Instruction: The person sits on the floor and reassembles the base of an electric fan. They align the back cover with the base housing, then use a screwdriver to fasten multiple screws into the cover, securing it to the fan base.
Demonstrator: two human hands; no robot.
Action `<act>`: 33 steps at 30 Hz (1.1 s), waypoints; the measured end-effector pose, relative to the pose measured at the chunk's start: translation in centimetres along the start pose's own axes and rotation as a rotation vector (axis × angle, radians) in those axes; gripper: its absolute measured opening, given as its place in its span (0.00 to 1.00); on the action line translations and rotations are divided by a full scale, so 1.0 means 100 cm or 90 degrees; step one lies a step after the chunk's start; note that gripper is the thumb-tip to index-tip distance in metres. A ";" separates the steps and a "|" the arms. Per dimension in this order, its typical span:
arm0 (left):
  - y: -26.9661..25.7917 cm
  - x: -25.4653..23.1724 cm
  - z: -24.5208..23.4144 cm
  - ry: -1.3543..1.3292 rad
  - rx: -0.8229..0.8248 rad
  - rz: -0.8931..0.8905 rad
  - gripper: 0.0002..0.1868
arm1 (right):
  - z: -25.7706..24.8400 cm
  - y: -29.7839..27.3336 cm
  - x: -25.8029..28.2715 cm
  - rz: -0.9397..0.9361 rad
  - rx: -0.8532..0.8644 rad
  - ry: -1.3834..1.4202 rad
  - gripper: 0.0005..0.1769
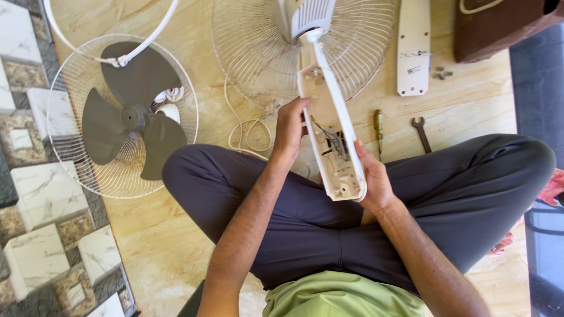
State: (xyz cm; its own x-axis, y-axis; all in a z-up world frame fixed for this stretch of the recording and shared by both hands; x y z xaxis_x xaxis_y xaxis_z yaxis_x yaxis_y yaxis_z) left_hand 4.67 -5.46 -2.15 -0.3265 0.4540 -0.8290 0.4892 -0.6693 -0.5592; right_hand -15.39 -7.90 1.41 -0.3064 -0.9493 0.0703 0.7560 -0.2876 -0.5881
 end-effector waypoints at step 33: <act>-0.018 0.003 0.018 -0.294 0.099 -0.057 0.37 | -0.013 0.074 0.181 -0.432 -0.542 -1.149 0.53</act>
State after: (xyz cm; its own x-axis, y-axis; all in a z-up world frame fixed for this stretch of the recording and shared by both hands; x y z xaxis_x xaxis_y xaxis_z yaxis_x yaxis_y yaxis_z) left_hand 2.25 -5.21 -1.36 -0.7035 0.2294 -0.6727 0.3281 -0.7348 -0.5936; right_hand -16.07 -27.01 -2.72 0.8067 0.0618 0.5877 0.2460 -0.9394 -0.2389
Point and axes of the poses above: each hand's wrist, its own y-axis towards the middle knuckle, its own z-axis out of the palm, x = y × z, the point moved 4 cm from there along y, towards the middle knuckle, and after that the axes turned 13 degrees about y, right-handed, at the moved point
